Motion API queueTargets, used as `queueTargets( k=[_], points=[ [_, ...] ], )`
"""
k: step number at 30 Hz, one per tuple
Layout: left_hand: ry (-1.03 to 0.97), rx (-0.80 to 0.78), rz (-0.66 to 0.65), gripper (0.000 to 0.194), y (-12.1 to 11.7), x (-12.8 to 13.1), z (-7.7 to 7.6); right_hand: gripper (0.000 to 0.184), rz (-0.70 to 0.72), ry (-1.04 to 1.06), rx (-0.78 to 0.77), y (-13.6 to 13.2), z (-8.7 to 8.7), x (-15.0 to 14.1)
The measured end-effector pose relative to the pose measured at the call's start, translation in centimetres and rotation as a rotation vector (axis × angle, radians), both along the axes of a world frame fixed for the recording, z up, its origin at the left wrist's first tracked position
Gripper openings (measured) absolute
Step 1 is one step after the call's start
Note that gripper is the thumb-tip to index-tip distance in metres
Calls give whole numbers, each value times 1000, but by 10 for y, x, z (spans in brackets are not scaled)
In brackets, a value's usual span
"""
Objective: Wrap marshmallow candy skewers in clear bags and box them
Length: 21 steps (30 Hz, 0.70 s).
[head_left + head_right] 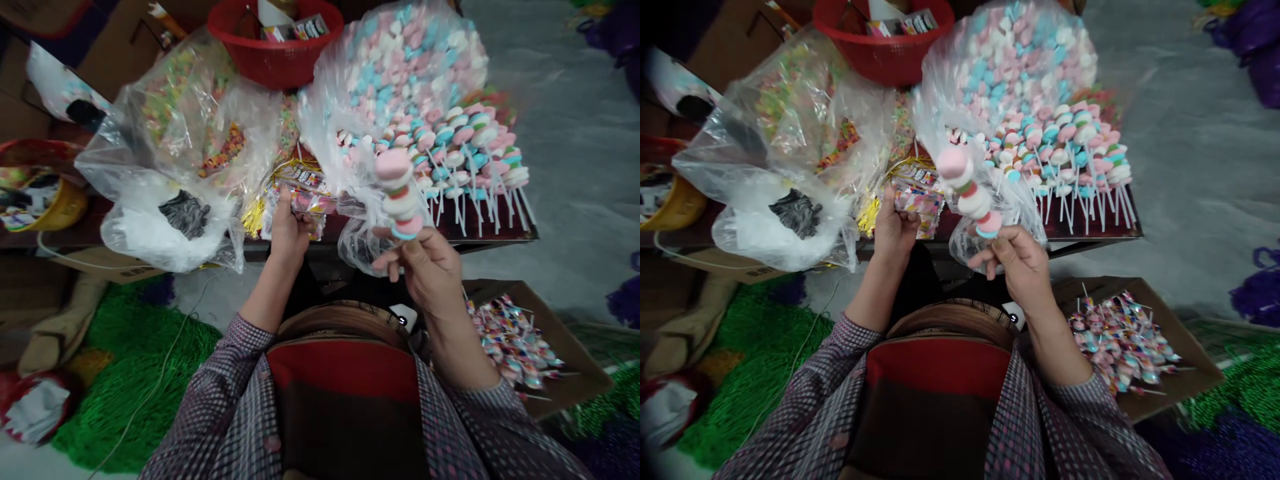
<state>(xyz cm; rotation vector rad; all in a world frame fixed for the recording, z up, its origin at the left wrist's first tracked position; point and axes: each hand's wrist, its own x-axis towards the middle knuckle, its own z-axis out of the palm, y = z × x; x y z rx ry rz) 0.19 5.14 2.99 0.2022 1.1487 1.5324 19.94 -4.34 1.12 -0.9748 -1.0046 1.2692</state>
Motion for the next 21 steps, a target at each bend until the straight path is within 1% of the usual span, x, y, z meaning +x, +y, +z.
queueTargets(
  k=[2, 4, 7, 11, 16, 21],
  points=[
    [-23, -6, -20, 42, -1, 1, 1, 33, 49, -51, -33, -9, -1, 6],
    [-26, -13, -33, 44, -2, 3, 1, 33, 68, -122, -61, -16, -4, 7],
    [-26, -6, -42, 44, -3, 5, 0, 34, 56, -262, -74, -19, -7, 8],
    [-18, 43, -47, 41, -3, 5, 0, 33, 50, -436, -67, -20, -10, 14],
    [9, 26, -66, 43, -2, 5, 1, 33, 34, -529, -34, -22, -11, 24],
    [20, 35, -62, 39, -1, 5, 0, 33, 8, -567, 10, -22, -5, 26]
  ],
)
